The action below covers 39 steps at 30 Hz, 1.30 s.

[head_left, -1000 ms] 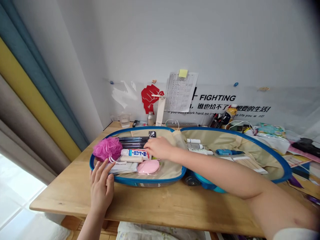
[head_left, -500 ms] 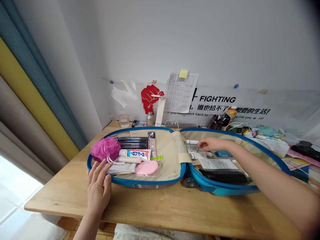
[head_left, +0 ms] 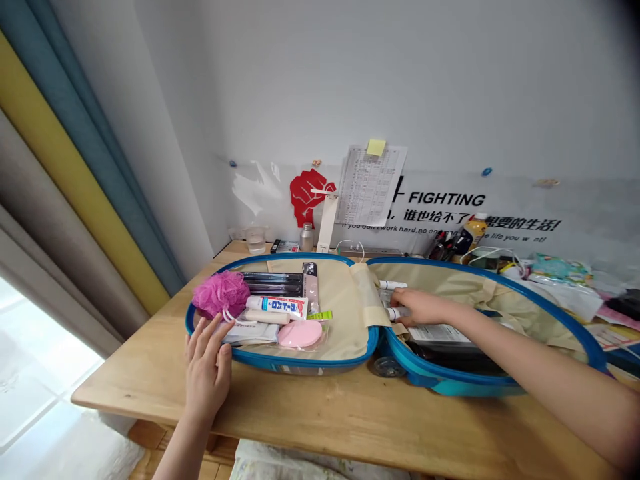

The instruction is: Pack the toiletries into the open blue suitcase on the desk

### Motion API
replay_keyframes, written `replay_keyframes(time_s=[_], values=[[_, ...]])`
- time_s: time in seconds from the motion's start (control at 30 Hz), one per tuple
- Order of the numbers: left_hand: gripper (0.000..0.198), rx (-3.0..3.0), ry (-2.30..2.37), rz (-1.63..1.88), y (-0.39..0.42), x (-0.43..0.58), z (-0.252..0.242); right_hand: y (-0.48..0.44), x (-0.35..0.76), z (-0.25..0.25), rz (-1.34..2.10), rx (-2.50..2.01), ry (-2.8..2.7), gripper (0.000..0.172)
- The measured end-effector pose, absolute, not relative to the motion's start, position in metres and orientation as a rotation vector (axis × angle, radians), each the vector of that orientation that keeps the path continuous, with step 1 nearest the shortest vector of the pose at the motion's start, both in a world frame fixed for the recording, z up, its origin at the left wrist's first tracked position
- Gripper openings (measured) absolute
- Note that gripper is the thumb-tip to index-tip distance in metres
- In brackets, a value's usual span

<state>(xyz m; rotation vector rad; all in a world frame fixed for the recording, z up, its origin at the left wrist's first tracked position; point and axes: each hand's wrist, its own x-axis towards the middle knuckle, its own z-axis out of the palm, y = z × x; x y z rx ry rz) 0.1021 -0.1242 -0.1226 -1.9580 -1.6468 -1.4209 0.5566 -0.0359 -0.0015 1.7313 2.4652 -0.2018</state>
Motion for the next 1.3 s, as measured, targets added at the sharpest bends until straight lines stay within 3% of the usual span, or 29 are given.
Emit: replay_keyframes(time_s=[0.2,0.37,0.73,1.13,1.3], values=[[0.036,-1.956,-1.635,-1.431,-0.124,0.102,-0.123,-0.034,0.559,0.028,-0.019,1.984,2.404,0.038],[0.035,-1.958,-1.626,-1.436,-0.123,0.103,-0.121,-0.015,0.505,0.051,-0.181,1.980,2.729,0.042],[0.036,-1.947,-1.680,-1.443,-0.124,0.102,-0.122,0.030,0.309,0.003,-0.329,1.419,2.920,0.044],[0.035,-1.944,-1.668,-1.445,-0.124,0.104,-0.121,0.033,0.287,-0.016,-0.284,1.377,2.934,0.038],[0.034,-1.943,-1.663,-1.444,-0.124,0.103,-0.121,0.037,0.294,-0.002,-0.283,1.424,2.930,0.035]])
